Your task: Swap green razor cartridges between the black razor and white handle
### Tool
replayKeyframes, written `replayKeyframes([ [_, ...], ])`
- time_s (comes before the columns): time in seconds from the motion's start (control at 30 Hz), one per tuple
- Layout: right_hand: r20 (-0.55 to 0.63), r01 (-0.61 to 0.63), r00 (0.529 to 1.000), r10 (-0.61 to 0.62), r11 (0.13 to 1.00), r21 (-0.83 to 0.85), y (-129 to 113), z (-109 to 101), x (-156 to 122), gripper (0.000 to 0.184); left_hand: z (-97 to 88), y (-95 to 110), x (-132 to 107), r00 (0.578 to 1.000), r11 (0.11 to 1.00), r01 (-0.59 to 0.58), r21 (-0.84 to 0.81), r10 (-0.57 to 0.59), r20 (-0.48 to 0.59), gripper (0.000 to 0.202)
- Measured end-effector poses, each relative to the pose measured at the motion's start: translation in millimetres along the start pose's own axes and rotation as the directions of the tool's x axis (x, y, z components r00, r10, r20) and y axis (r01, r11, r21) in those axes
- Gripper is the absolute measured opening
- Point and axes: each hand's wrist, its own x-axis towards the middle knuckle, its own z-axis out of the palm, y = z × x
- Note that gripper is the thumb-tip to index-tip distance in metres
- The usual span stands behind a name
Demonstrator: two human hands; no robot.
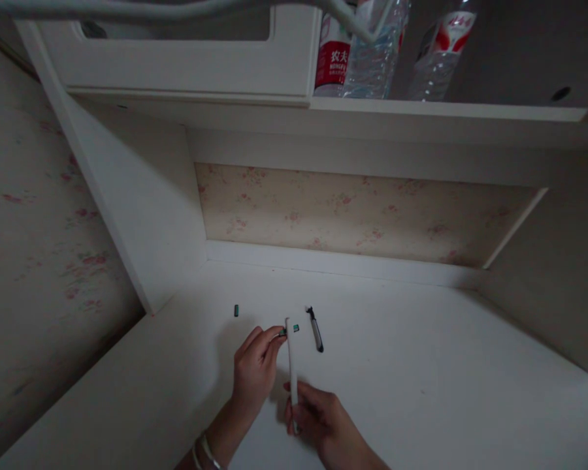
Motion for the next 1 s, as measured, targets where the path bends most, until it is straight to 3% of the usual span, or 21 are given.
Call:
replayKeyframes([
  [0.13, -0.062, 0.005, 0.998, -0.002, 0.999, 0.048, -3.7, -3.2, 1.3, 0.028, -0.5, 2.0, 1.3, 1.0, 1.0, -0.005, -0.003, 0.005, -0.014, 0.014],
  [0.33, 0.057, 0.002, 0.998, -0.003, 1.0, 0.013, -0.2, 2.0, -1.5, 0.024, -0.1, -0.6, -0.5, 1.0, 1.0, 0.011, -0.004, -0.011, -0.007, 0.016],
  [0.53, -0.052, -0.01, 0.999, 0.011, 1.0, 0.015, 1.3, -3.2, -0.3, 0.032, -0.5, -0.3, 0.3, 1.0, 1.0, -0.018, 0.008, 0.018, -0.016, 0.015],
  [0.73, 0.065, 0.013, 0.998, -0.015, 1.0, 0.027, 1.1, 2.8, -1.2, 0.031, 0.8, -2.9, 1.0, 1.0, 1.0, -0.016, 0.01, 0.016, -0.009, 0.016],
  [0.93, -0.057, -0.018, 0.998, 0.019, 1.0, 0.014, -5.9, -2.3, -0.3, 0.03, -0.5, -0.8, 0.7, 1.0, 1.0, -0.027, -0.007, 0.027, -0.016, 0.014],
  [1.0, -0.039, -0.029, 0.999, 0.03, 0.999, 0.04, -6.1, -1.6, -0.9, 0.029, -0.3, -0.1, 0.5, 0.999, 1.0, -0.03, -0.006, 0.029, -0.019, 0.014],
])
